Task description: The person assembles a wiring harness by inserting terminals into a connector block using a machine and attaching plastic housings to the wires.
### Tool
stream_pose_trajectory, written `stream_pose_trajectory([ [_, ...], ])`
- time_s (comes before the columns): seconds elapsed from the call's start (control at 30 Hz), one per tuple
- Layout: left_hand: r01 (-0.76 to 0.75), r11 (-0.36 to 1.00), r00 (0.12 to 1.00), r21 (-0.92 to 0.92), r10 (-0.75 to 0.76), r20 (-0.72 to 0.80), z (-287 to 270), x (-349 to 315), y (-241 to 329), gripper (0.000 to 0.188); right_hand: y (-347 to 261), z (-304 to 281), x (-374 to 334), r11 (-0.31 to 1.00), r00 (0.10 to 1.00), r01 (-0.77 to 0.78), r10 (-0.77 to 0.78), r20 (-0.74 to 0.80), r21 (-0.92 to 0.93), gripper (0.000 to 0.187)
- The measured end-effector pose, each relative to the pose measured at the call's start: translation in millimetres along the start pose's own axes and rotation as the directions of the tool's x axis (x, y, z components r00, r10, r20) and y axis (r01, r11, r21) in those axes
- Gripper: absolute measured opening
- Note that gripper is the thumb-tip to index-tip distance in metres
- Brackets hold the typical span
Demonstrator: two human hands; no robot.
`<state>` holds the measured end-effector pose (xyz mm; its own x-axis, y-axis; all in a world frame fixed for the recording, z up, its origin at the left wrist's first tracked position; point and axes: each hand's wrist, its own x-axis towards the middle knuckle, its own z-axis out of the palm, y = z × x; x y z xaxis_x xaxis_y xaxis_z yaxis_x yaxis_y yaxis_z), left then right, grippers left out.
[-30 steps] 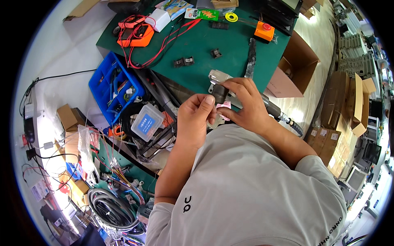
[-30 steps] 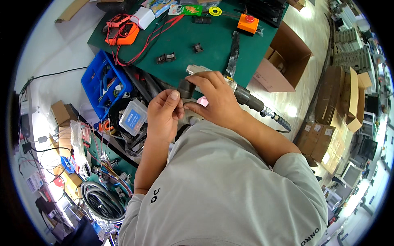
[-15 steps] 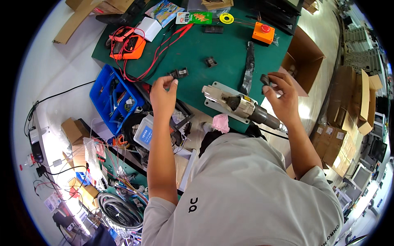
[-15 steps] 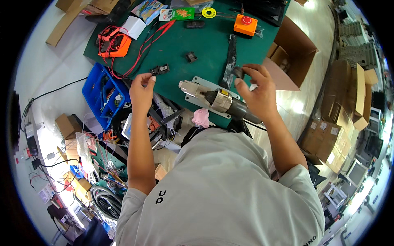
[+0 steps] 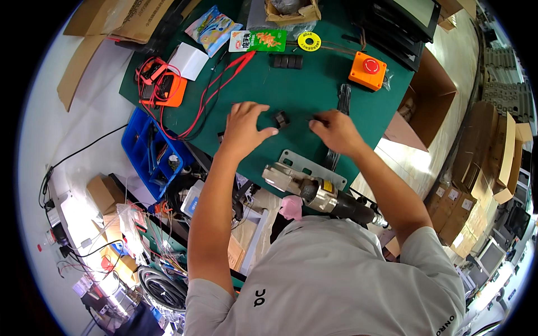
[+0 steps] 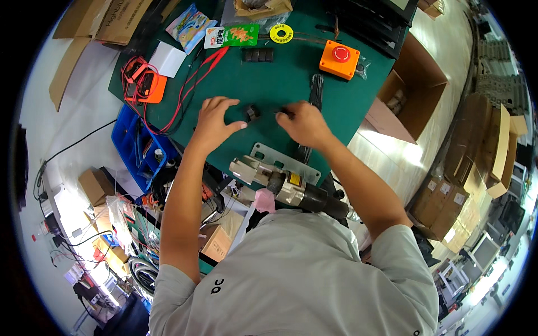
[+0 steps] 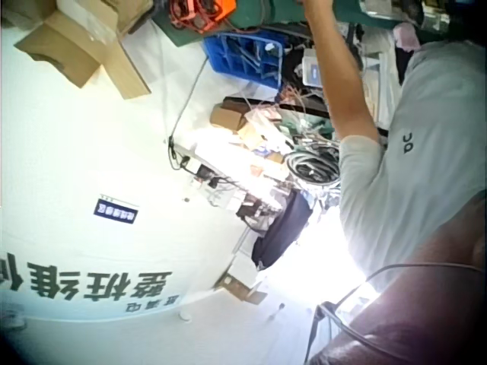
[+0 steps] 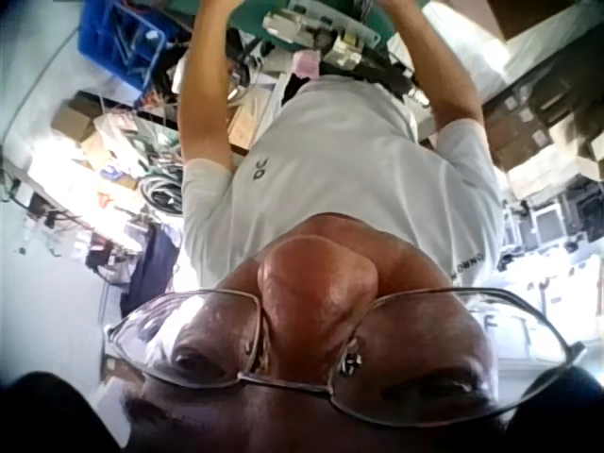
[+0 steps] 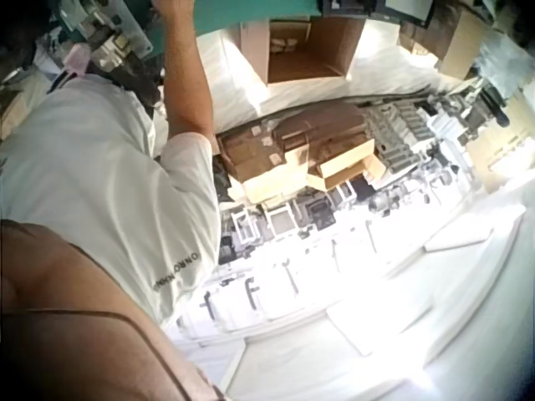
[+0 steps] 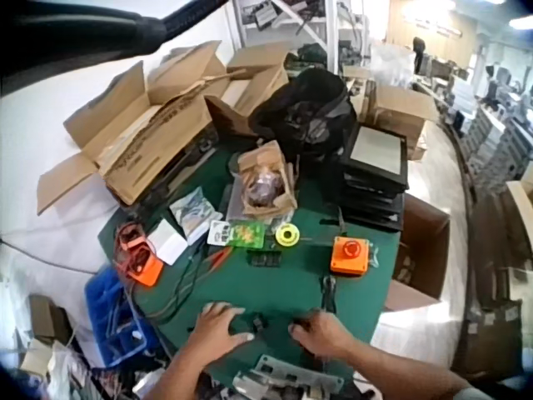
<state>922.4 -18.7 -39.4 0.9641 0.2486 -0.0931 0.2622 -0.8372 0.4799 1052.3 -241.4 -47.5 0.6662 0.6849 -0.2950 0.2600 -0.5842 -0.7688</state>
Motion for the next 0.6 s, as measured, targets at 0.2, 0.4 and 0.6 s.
stream_pose_trajectory([
  [0.2,0.06,0.998,0.998,0.004,-0.06,-0.033,10,60,1,0.062,20,31,29,0.956,0.947,0.154,-0.215,-0.24,-0.251,0.02],
  [0.4,0.075,0.994,0.985,0.073,-0.062,-0.159,27,117,3,0.071,28,22,23,0.947,0.921,0.125,-0.222,-0.321,-0.295,0.018],
  [0.6,0.021,1.0,0.995,-0.011,-0.022,-0.099,39,146,9,0.075,29,18,12,0.964,0.915,0.158,-0.225,-0.335,-0.216,0.017],
])
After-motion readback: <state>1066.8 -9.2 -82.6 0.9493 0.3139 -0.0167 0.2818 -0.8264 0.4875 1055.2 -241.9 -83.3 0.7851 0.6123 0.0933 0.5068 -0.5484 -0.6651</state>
